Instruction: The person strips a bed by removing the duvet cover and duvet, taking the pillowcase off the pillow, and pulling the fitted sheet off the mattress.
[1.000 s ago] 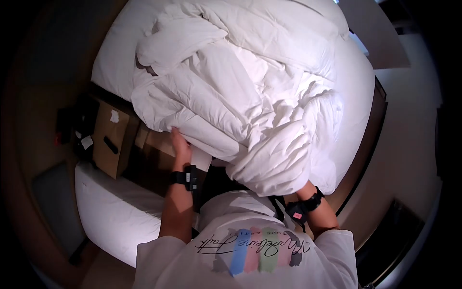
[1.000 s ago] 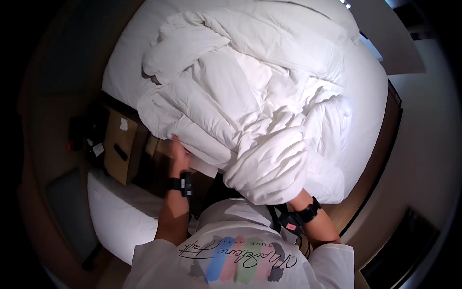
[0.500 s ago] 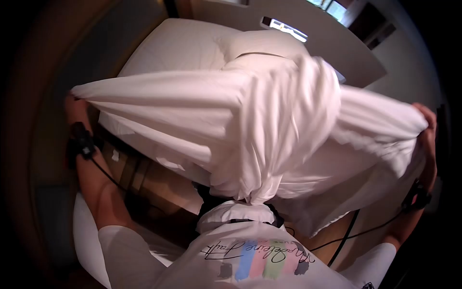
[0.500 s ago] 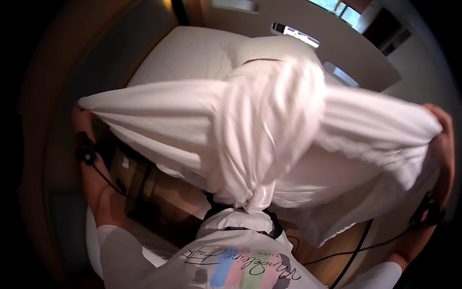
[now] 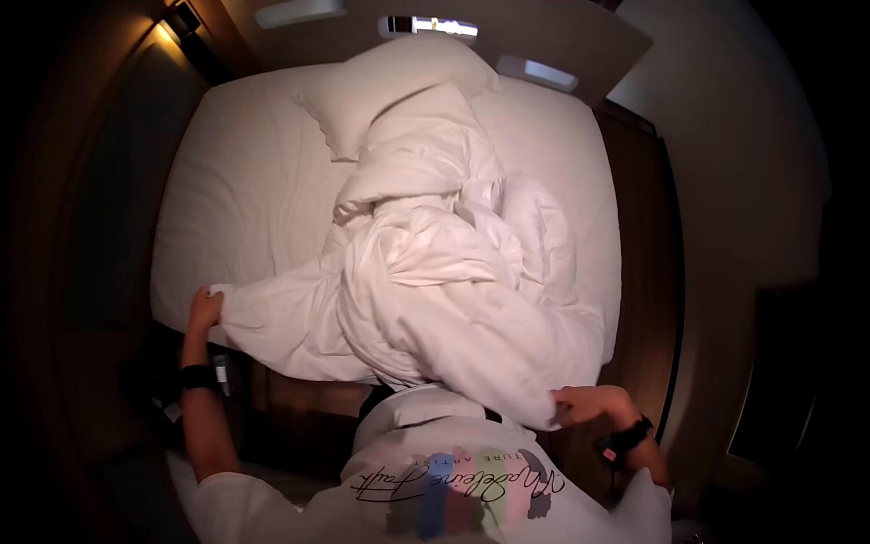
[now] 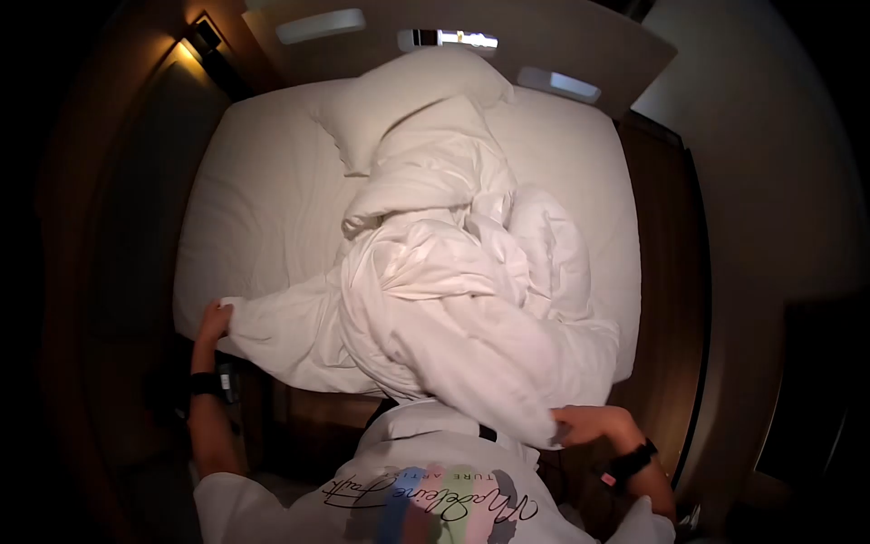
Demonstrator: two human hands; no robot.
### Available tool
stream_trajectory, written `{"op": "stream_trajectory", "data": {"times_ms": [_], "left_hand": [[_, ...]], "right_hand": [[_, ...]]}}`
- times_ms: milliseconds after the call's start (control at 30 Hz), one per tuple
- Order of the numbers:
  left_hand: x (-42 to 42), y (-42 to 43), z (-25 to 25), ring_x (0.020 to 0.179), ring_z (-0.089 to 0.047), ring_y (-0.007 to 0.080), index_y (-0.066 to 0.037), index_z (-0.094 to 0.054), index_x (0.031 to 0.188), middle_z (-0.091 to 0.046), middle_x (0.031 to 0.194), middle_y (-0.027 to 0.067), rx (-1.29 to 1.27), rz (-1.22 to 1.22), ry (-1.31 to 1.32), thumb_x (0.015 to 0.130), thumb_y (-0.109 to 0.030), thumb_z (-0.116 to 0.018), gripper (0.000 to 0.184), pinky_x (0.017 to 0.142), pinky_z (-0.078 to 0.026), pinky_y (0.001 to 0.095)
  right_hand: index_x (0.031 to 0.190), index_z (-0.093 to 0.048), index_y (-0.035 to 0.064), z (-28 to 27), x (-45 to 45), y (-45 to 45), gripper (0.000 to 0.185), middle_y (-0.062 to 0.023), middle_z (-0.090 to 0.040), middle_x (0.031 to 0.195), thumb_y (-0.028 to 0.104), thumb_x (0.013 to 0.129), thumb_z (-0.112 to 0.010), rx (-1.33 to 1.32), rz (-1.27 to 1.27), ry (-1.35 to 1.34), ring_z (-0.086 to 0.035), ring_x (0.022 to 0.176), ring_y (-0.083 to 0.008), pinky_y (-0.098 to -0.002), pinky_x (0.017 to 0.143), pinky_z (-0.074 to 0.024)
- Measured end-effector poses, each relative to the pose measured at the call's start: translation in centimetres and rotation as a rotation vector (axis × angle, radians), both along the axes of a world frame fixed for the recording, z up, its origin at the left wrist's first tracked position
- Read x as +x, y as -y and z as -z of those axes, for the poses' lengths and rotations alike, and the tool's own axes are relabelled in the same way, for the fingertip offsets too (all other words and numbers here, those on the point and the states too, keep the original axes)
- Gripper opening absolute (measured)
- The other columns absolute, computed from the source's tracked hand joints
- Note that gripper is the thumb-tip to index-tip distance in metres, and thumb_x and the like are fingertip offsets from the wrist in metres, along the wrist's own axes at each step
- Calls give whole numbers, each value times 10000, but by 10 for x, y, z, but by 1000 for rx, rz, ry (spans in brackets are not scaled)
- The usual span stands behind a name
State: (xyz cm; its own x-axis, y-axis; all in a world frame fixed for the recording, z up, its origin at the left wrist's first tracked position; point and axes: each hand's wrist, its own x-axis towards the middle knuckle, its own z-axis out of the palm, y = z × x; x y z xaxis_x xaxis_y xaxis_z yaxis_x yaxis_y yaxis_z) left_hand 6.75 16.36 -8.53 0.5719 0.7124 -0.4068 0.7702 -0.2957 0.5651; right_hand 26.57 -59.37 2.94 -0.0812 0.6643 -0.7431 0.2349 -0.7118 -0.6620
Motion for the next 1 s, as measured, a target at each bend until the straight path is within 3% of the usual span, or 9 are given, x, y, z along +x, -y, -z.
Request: {"op": "stream_trajectory", "data": {"times_ms": [67,267,400,500,567,667,767,833,1000], "left_hand": [[52,84,-32,892,-545,338,40,-464,1138,-549,1030,229,230,137,-105,707,-223,-603,524,805,-446,387],[198,311,-41,1218,-321,340,-72,-390,1281,-395,1271,188,239,927,388,641,-136,-658,697,1019,-239,389],[242,420,-50,1311,-148,391,-230,-301,1360,-360,1349,161,178,1307,86,611,-354,-632,829,1005,-28,626],[252,460,-34,1254,-298,372,-226,-400,1309,-472,1244,171,458,1379,128,638,-354,-641,724,995,-20,639],[274,465,-18,1118,-468,339,-197,-524,1206,-559,1116,163,232,1486,-428,697,-363,-630,546,1010,-166,575],[270,421,19,899,-576,312,-87,-617,1014,-626,924,151,214,883,61,783,-352,-577,353,855,-430,374],[297,261,41,809,-560,303,-22,-618,801,-594,814,192,828,711,57,879,-222,-437,281,775,-432,415],[290,194,-75,640,-581,258,26,-632,755,-614,722,205,428,255,370,877,-288,-473,372,601,-443,378],[225,164,-221,753,-583,168,54,-606,962,-616,871,86,19,-416,1061,813,-257,-624,345,632,-467,309]], "right_hand": [[1278,-422,110,5,5,-20,588,-119,-567,1059,141,716,-596,29,131,-143,-525,952,-216,-303,838,-418],[1107,-501,99,103,87,-61,418,-161,-469,1064,102,692,-551,258,466,884,-470,996,-355,-407,829,-427],[1235,-423,183,125,106,-100,637,-196,-433,1113,97,635,-621,-74,454,1039,-434,1049,-381,-407,866,-420],[1269,-396,240,157,113,-94,723,-218,-454,1093,64,610,-636,-76,765,1097,-463,1004,-391,-400,858,-429],[1206,-460,220,188,125,-92,642,-142,-552,819,-11,617,-565,92,1218,702,-568,780,-326,-375,742,-465],[1085,-537,165,299,158,-74,499,-42,-498,644,-27,626,-510,176,1603,477,-523,606,-193,-313,575,-436],[910,-541,105,168,212,-29,141,34,-406,666,109,817,-435,660,1820,277,-381,567,-76,-224,516,-335],[842,-499,111,59,249,21,104,34,-402,723,180,889,-437,1063,1968,14,-375,594,-80,-228,560,-352],[960,-451,70,-126,189,111,570,-126,-488,935,-62,419,-326,1380,1844,132,-496,940,-282,-388,898,-427]]}}
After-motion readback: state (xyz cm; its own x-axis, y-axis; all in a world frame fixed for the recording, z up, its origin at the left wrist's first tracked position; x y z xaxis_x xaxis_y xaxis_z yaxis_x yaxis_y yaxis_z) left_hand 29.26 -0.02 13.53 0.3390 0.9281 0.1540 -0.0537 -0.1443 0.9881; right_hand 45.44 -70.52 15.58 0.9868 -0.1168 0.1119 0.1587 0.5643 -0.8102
